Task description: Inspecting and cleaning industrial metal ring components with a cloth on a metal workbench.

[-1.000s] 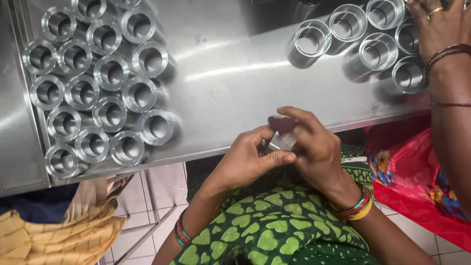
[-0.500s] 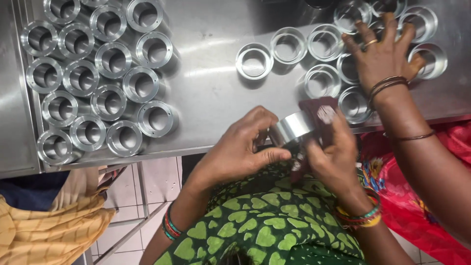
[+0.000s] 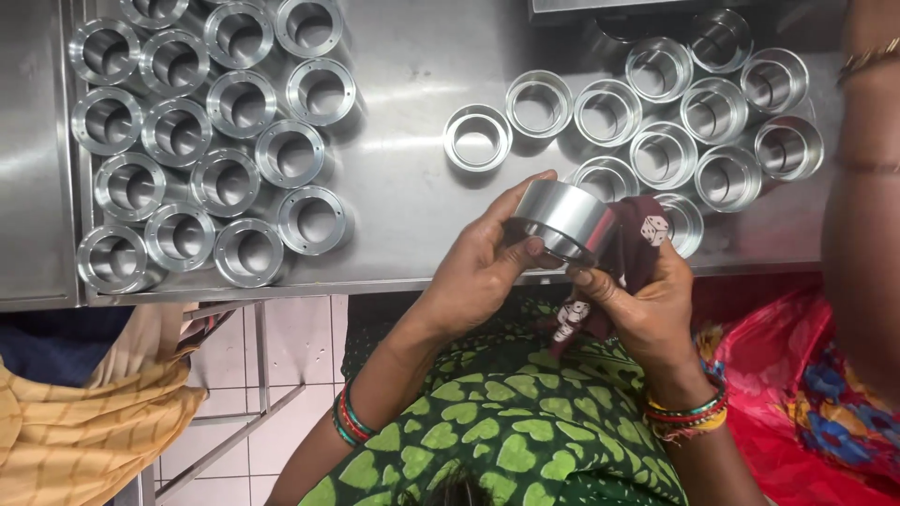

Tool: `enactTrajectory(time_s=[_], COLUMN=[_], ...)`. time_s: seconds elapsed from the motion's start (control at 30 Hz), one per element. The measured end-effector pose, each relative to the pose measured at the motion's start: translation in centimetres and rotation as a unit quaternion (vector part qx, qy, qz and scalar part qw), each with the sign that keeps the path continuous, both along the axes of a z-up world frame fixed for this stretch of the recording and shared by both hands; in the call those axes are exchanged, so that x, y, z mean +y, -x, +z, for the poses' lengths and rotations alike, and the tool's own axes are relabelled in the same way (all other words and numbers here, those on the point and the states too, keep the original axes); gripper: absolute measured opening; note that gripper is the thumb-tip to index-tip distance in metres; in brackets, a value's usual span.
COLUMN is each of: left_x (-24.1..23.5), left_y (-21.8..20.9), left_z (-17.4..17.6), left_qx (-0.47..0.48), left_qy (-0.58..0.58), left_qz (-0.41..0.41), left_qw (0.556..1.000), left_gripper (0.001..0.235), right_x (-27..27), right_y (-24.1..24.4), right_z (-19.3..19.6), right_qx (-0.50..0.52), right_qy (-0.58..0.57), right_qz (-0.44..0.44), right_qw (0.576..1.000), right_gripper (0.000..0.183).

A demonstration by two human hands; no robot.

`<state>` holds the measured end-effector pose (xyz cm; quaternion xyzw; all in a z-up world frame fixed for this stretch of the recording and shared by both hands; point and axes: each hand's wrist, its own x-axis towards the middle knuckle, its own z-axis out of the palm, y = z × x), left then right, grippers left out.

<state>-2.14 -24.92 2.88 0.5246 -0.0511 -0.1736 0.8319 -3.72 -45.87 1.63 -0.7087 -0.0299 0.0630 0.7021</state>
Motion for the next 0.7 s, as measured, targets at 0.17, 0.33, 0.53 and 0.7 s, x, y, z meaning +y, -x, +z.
enactTrajectory(time_s=[0.17, 0.33, 0.53, 0.7], left_x=[-1.0, -2.2, -1.5, -0.8], left_y=[-0.2, -0.9, -0.8, -0.3], left_z=[0.0, -2.3, -2.2, -1.2], left_qx=[0.017, 0.031, 0.084, 0.148], left_qy=[-0.03, -0.121, -0.019, 0.028], left_qz=[0.027, 0.092, 0.078, 0.051], left_qw=[0.999, 0.988, 0.993, 0.987], left_gripper=[0.069, 0.055, 0.053, 0.056], right_x=[0.6, 1.7, 0.8, -0.3], right_y=[0.3, 0.1, -1.2, -1.8], right_z=[-0.1, 1.0, 0.8, -0.9], right_qx=[0.012, -0.007, 0.174, 0.281], right_qy=[0.038, 0.032, -0.19, -0.338], right_qz=[-0.029, -0.022, -0.036, -0.014], right_qw=[0.999, 0.999, 0.965, 0.898], right_gripper=[0.056, 0.052, 0.026, 0.022])
